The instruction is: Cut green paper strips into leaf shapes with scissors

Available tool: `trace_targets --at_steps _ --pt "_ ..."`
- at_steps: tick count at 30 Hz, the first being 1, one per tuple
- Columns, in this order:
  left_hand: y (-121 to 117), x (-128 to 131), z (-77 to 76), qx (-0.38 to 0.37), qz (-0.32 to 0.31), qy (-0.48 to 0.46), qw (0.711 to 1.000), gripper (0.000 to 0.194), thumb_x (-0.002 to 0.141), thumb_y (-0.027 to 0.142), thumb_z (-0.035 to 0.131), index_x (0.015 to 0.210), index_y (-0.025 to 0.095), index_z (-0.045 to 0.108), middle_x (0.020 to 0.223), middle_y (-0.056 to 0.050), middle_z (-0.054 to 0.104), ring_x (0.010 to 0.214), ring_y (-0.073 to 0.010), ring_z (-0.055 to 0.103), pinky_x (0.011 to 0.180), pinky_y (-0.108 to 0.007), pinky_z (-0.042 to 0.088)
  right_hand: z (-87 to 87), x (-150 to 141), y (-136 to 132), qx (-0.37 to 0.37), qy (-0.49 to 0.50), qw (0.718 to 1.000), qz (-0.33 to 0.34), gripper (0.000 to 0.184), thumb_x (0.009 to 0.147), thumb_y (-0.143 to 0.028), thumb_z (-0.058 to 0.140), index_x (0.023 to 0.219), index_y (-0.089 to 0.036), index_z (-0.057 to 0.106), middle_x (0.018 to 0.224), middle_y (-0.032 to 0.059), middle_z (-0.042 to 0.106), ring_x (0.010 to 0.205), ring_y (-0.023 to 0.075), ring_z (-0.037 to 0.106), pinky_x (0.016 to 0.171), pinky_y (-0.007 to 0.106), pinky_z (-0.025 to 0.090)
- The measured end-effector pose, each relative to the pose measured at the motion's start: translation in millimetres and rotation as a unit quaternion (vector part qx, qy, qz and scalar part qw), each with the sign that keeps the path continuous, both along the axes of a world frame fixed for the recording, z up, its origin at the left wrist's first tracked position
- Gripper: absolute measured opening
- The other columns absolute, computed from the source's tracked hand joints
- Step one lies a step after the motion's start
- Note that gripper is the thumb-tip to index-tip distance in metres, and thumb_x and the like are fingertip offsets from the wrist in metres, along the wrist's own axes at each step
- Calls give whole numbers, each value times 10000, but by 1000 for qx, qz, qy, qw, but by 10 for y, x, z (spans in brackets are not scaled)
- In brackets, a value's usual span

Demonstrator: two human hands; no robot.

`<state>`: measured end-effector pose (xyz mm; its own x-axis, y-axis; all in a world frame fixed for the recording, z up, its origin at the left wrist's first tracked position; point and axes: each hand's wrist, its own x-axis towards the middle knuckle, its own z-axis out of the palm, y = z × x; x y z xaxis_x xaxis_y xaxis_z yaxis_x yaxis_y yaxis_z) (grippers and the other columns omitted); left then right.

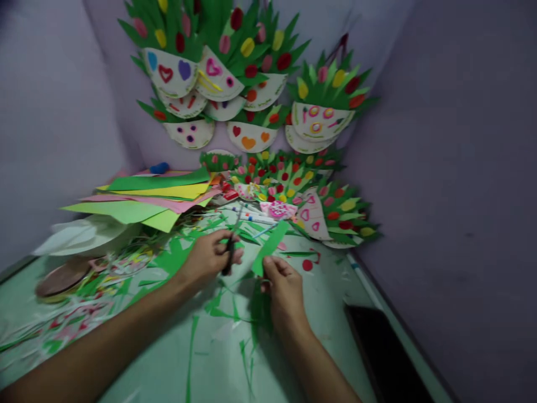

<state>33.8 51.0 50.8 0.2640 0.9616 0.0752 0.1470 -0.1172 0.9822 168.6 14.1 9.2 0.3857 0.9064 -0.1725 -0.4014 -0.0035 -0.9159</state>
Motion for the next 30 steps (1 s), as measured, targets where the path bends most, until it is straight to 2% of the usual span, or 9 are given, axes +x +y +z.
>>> trace_targets --at_steps 3,5,10,15,19,22,24,26,30 --pt "-185 -173 -100 -108 -3 -31 994 388 570 294 695 874 137 511 520 37 564 398 -82 460 396 -181 341 40 -51 -28 -1 12 1000 -7 340 444 -302 818 613 -157 561 509 -61 531 473 86 510 402 183 447" --pt "-298 -223 -145 -147 36 -67 986 462 529 297 725 893 135 492 547 34 579 407 -71 457 401 -170 335 62 -93 -72 -11 15 1000 14 357 424 -282 824 589 -159 532 488 -58 535 479 98 525 438 214 483" --pt "-378 -188 -195 -181 83 -114 973 541 436 237 763 893 133 494 570 29 593 438 -81 487 416 -173 353 61 -212 -183 -41 4 996 81 331 452 -251 797 616 -162 524 472 -62 521 436 89 496 413 222 470" --pt "-356 -160 -222 -200 97 -118 968 526 425 227 747 878 138 495 520 62 535 393 -72 449 391 -172 320 29 -294 -215 -19 -7 991 130 324 471 -217 780 641 -167 509 490 -84 483 422 67 467 415 203 441" --pt "-374 -207 -281 -151 57 -70 984 449 536 246 683 939 142 514 583 34 560 477 -101 507 455 -191 377 39 -266 -181 -2 -10 995 99 339 490 -199 763 673 -180 478 467 -103 463 402 51 425 400 177 396" --pt "-402 -270 -356 -62 -9 38 997 400 626 207 612 1019 163 549 711 -7 612 636 -137 566 565 -203 420 84 -167 -132 22 -15 999 35 369 515 -204 761 719 -192 454 462 -115 457 427 50 421 435 173 414" --pt "-426 -301 -395 -23 -47 131 990 385 673 188 560 1058 196 567 751 -6 619 658 -140 561 580 -202 408 126 -89 -106 35 -15 999 -1 394 527 -215 763 771 -197 454 471 -124 450 452 53 426 481 190 455" --pt "-453 -313 -409 3 -81 203 976 377 694 174 522 1062 211 591 705 7 598 612 -133 533 560 -202 386 162 -32 -94 46 -16 999 -16 416 534 -218 762 816 -200 456 480 -128 454 474 58 436 515 206 480" --pt "-493 -299 -386 22 -108 249 962 455 700 170 503 1149 196 571 629 19 554 564 -128 492 542 -203 357 180 -20 -115 59 -25 998 1 427 555 -221 753 861 -203 456 498 -116 503 491 68 467 515 201 476"
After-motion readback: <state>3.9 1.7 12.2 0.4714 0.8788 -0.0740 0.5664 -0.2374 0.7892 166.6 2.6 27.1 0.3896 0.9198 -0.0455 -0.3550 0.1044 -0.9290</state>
